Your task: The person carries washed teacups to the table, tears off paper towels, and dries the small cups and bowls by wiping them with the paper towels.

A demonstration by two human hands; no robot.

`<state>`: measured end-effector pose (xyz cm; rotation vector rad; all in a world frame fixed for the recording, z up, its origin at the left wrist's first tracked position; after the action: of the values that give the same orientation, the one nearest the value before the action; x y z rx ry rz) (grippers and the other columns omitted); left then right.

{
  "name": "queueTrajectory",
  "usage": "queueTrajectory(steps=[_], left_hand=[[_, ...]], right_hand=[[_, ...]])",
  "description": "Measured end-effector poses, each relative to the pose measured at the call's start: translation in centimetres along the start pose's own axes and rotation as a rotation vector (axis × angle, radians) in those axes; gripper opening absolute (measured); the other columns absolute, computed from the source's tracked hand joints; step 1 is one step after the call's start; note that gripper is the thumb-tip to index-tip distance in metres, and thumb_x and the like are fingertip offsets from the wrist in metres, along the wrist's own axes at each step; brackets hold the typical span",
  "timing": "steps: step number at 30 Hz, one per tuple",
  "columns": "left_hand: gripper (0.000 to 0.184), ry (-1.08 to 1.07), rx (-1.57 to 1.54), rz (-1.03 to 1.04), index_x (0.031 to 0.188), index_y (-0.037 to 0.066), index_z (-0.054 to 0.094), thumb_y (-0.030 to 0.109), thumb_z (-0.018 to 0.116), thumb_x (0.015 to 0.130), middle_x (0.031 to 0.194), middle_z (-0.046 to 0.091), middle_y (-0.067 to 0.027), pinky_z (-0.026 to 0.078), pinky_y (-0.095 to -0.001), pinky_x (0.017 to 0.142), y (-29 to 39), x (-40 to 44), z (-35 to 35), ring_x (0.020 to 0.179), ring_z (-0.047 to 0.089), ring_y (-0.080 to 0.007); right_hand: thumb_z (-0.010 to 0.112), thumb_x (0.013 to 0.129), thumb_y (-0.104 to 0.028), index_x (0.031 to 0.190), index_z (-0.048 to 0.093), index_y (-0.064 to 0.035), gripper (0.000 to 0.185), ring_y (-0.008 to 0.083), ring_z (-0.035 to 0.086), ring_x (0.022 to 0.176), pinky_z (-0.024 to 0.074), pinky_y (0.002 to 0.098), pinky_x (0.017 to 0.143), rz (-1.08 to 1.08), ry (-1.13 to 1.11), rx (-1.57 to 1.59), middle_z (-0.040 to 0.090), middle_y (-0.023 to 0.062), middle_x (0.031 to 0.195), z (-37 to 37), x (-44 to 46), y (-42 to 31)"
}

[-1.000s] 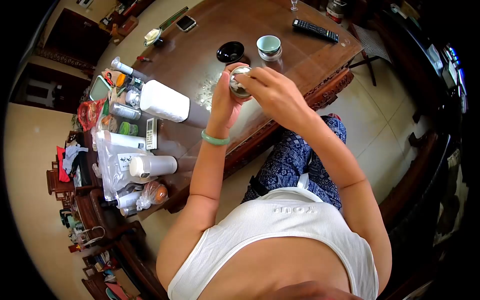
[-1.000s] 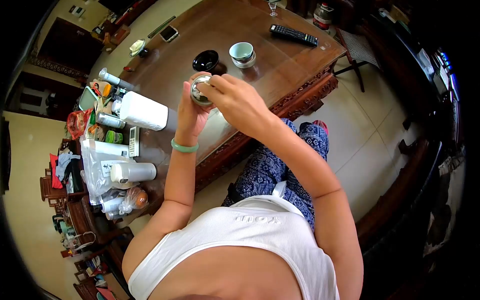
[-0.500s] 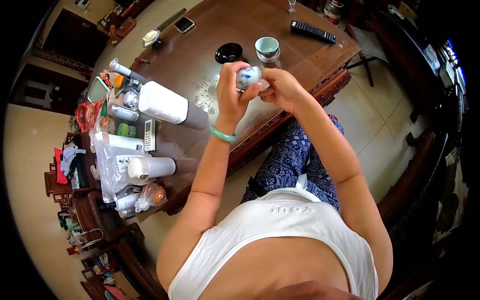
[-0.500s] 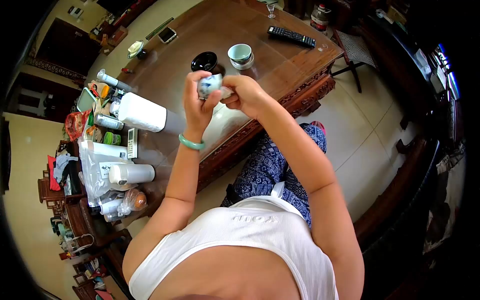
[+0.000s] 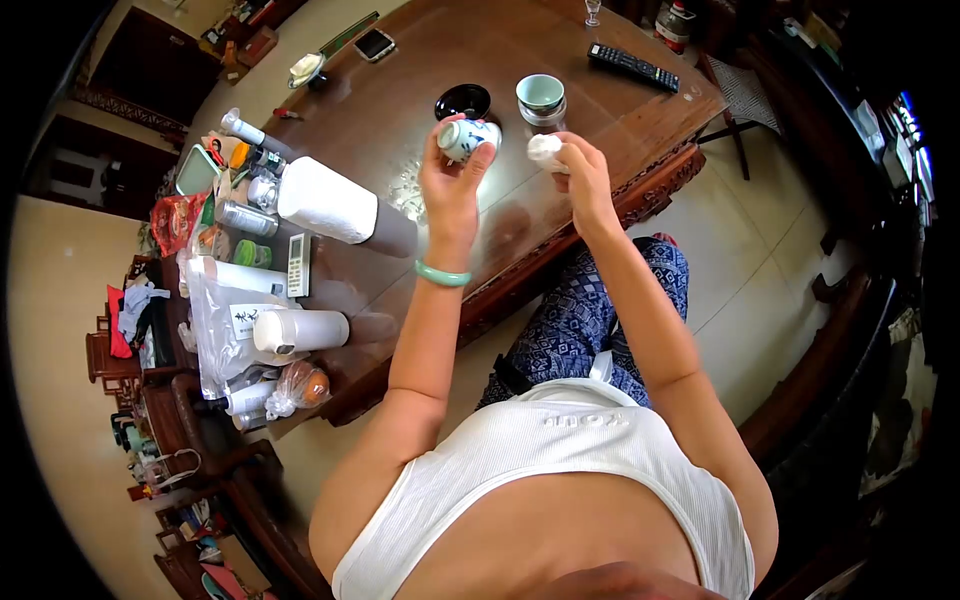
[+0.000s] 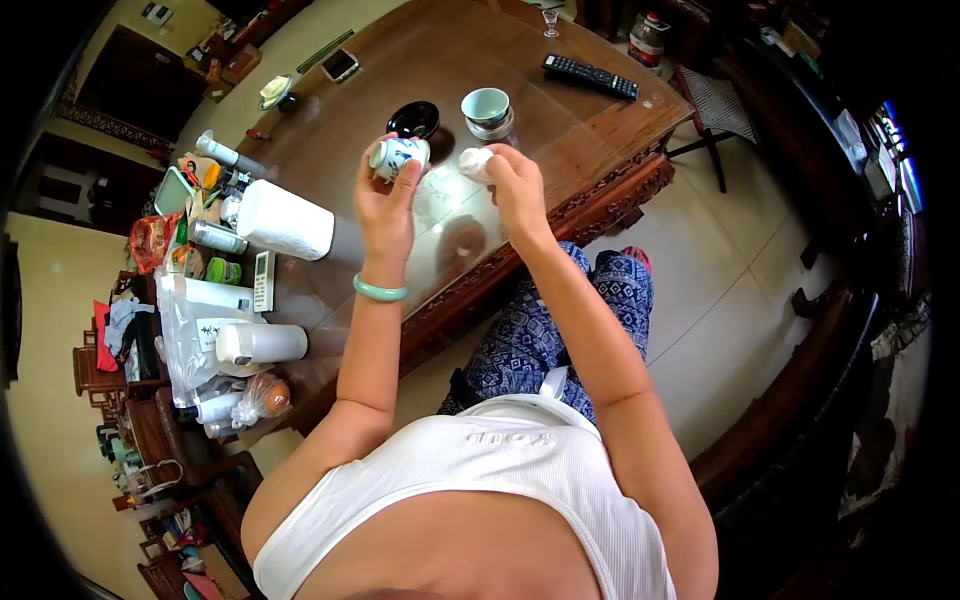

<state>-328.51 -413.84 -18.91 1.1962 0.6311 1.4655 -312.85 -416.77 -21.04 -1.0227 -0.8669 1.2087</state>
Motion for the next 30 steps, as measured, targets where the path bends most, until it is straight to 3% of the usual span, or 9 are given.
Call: queueTrajectory(steps=[4,6,8,9,13,17,22,26,30], left_hand=[[0.047,-0.095,0.192,-0.125,0.118,0.002,0.055,0.005,0.076,0.076,0.104,0.061,-0.0047,0.05,-0.0247,0.082,0.4,-0.5,-0.2,0.091,0.06,-0.0112],[0.048,-0.086,0.191,-0.149,0.116,0.001,0.058,0.001,0.077,0.072,0.101,0.063,-0.0039,0.05,-0.0244,0.081,0.5,-0.9,0.3,0.089,0.06,-0.0104],[0.047,-0.125,0.303,-0.151,0.112,0.002,0.062,0.0,0.078,0.069,0.102,0.062,-0.0036,0.049,-0.0245,0.081,0.1,-1.0,0.4,0.091,0.06,-0.0101],[0.047,-0.121,0.297,-0.151,0.112,0.002,0.062,0.0,0.078,0.069,0.102,0.062,-0.0036,0.049,-0.0245,0.081,0.1,-1.0,0.5,0.091,0.06,-0.0101],[0.058,-0.125,0.895,0.376,0.112,0.006,0.061,-0.009,0.072,0.058,0.101,0.062,-0.0106,0.051,-0.0341,0.079,0.4,-1.1,1.0,0.091,0.062,-0.0274],[0.079,-0.086,0.753,0.09,0.132,0.01,0.037,-0.013,0.072,0.064,0.11,0.059,-0.0103,0.052,-0.03,0.079,1.4,-1.2,2.1,0.101,0.06,-0.0185],[0.06,-0.017,0.104,-0.023,0.128,0.005,0.039,-0.007,0.064,0.075,0.113,0.052,-0.0056,0.049,-0.0285,0.084,-0.7,-1.7,0.7,0.102,0.056,-0.0144],[0.028,-0.207,0.172,-0.235,0.114,0.001,0.057,0.005,0.055,0.087,0.103,0.06,-0.0032,0.043,-0.0245,0.086,-1.3,-2.1,-0.4,0.095,0.055,-0.01],[0.024,-0.086,0.47,0.015,0.107,-0.004,0.06,0.006,0.065,0.085,0.096,0.066,-0.0029,0.046,-0.0245,0.076,-0.9,-2.1,0.9,0.087,0.054,-0.0059]], right_hand=[[0.062,0.084,-0.012,0.103,0.061,-0.0003,0.023,0.0074,0.051,0.073,0.044,0.0256,0.066,-0.49,0.042,-0.09,0.059,0.004,0.088,2.0,-2.2,-2.2],[0.072,0.078,-0.009,0.105,0.062,-0.0043,0.029,0.0131,0.056,0.08,0.0473,0.0282,0.072,-0.486,-0.03,-0.199,0.06,0.0057,0.097,1.4,-2.2,-2.4],[0.074,0.076,-0.011,0.102,0.063,-0.0084,0.029,0.0219,0.056,0.09,0.0475,0.0329,0.079,-0.715,-0.218,-0.603,0.056,0.0076,0.111,1.1,-1.9,-2.5],[0.075,0.075,-0.01,0.098,0.063,-0.0097,0.027,0.0321,0.051,0.111,0.0439,0.0393,0.091,-0.797,-0.175,-0.749,0.05,0.0131,0.127,1.4,-2.0,-2.5],[0.074,0.076,-0.007,0.096,0.061,-0.0071,0.023,0.035,0.043,0.128,0.0383,0.0399,0.1,-0.741,-0.215,-0.537,0.048,0.0231,0.132,2.3,-1.3,-1.8],[0.07,0.08,-0.004,0.104,0.06,-0.0022,0.026,0.0138,0.057,0.099,0.0451,0.029,0.087,-0.417,-0.223,-0.225,0.063,0.0099,0.101,1.8,0.0,-0.1],[0.068,0.081,-0.003,0.115,0.059,-0.0024,0.035,0.0117,0.055,0.091,0.0448,0.0264,0.082,-0.46,-0.028,-0.198,0.062,0.0047,0.103,1.9,-0.1,-0.3],[0.065,0.084,-0.002,0.113,0.059,-0.0015,0.029,0.0139,0.054,0.104,0.0429,0.0272,0.089,-0.497,-0.121,-0.154,0.059,0.0104,0.12,2.3,-0.4,-0.2],[0.062,0.087,-0.003,0.108,0.058,0.0019,0.022,0.0165,0.056,0.104,0.044,0.0301,0.092,-0.367,-0.103,0.067,0.061,0.0155,0.118,2.5,0.0,0.2]])
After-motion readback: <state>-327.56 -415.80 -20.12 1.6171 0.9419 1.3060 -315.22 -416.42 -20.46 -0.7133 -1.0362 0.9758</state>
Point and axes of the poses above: each hand's wrist, its own x-axis towards the middle knuckle, its own z-axis out of the palm, y = z × x, the point moved 1 cm from there along x, towards the middle knuckle
